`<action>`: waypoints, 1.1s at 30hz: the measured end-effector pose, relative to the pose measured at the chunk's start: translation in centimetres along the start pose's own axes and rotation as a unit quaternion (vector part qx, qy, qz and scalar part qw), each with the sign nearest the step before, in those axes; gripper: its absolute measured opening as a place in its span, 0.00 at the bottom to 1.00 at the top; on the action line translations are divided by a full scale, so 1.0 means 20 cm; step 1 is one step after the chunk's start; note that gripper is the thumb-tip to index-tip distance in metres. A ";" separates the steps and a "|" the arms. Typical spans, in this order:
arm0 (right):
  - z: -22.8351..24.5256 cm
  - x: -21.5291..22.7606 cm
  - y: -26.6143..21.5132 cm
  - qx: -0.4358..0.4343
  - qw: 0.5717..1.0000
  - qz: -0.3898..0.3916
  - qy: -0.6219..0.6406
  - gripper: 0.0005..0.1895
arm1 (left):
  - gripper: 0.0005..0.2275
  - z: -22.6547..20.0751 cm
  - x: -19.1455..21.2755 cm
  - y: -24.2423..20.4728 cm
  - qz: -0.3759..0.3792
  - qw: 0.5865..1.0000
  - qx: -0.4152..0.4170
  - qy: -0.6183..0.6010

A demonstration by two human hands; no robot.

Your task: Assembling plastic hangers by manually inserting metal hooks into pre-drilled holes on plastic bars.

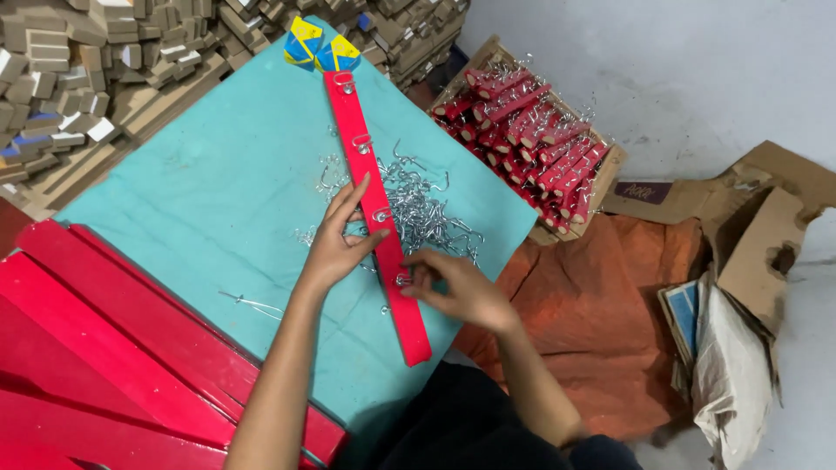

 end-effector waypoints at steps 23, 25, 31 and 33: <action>-0.60 0.31 0.07 -0.075 0.970 -0.163 -0.161 0.09 | 0.41 -0.02 -0.02 -0.01 0.029 0.999 -0.027 0.034; -0.59 0.31 0.09 -0.077 0.971 -0.155 -0.166 0.09 | 0.42 -0.02 -0.02 -0.01 0.030 0.999 -0.024 0.032; -0.57 0.34 0.12 -0.114 0.982 -0.116 -0.096 0.19 | 0.43 0.00 -0.02 -0.02 0.036 0.998 -0.034 0.041; -0.53 0.36 0.12 -0.104 0.981 -0.143 -0.084 0.10 | 0.43 -0.01 -0.02 -0.02 0.037 0.998 -0.034 0.043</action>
Point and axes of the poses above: each hand's wrist, its own y-axis towards the middle knuckle, its own x-axis out of the back of the hand, z = x × y, the point moved 4 cm from there along y, towards the middle knuckle, and after that the axes turned 2 degrees about z, right-handed, at the moved point
